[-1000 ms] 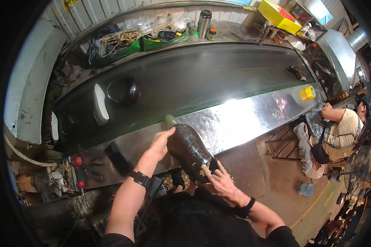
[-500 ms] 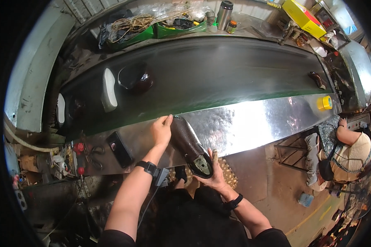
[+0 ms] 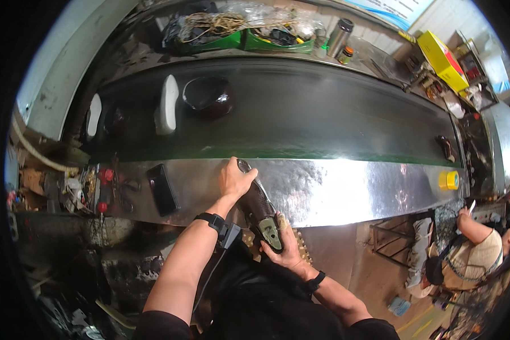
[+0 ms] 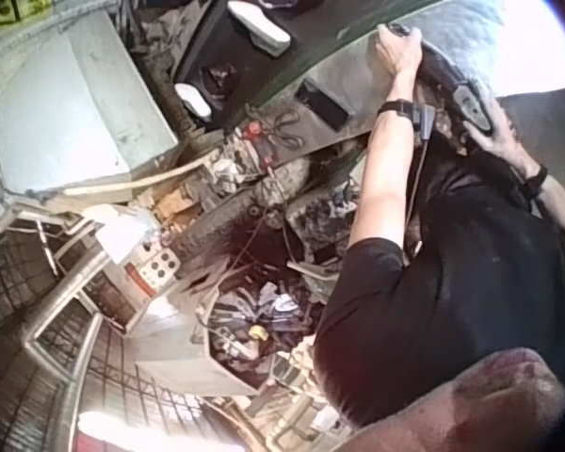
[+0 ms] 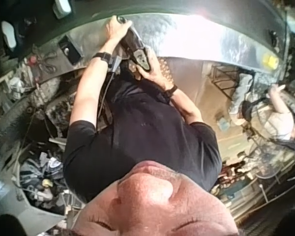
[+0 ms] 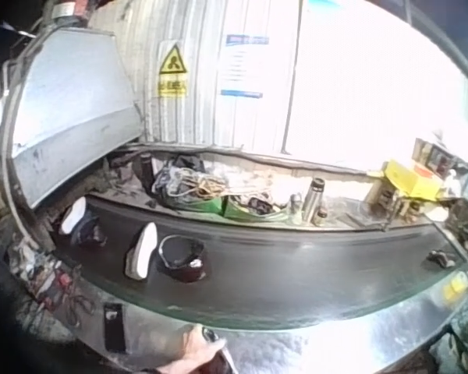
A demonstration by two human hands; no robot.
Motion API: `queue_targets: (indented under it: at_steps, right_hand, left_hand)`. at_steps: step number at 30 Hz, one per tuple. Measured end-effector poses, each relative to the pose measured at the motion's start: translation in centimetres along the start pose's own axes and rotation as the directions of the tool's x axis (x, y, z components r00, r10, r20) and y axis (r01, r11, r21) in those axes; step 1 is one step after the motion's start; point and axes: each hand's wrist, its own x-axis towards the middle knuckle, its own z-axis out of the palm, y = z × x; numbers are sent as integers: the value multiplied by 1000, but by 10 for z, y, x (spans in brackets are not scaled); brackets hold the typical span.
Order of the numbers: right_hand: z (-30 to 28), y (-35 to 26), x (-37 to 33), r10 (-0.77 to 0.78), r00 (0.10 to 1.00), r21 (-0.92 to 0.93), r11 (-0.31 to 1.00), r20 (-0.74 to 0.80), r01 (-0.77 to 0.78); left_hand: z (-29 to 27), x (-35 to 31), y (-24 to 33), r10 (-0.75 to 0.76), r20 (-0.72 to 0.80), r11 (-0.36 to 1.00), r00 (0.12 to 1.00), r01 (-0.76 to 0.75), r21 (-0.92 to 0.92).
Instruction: Fitting a shoe onto a last and using a pressing machine in a workshop environment.
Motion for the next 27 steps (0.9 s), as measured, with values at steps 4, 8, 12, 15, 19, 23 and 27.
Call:
queue_targets:
  at_steps: [4, 8, 12, 15, 19, 23, 27]
  right_hand:
    - [3, -25, 15, -94, 993, 71, 994, 71, 89]
    - [-3, -84, 53, 86, 904, 528, 787, 419, -320]
    - [50, -144, 104, 342, 301, 153, 396, 890, -905]
    - [105, -201, 85, 229, 128, 41, 348, 965, -937]
    - [171, -319, 20, -69, 470, 411, 606, 880, -681]
    - [248, -385, -47, -214, 451, 468, 662, 866, -585]
    - [318, -448, -109, -260, 224, 341, 622, 939, -705]
  left_hand:
    - [-48, -12, -27, -158, -16, 958, 987, 149, -246]
    - [-135, -57, -43, -214, -229, 955, 950, 154, -252]
    - [-215, -133, -84, -245, -403, 921, 882, 82, -382]
    - [-272, -211, -126, -270, -591, 911, 760, 3, -413]
    - [-361, -338, -180, -389, -745, 905, 542, 73, -420]
    - [-430, -447, -223, -398, -858, 910, 324, 24, -413]
    - [-491, -546, -301, -646, -744, 691, 174, -281, -666]
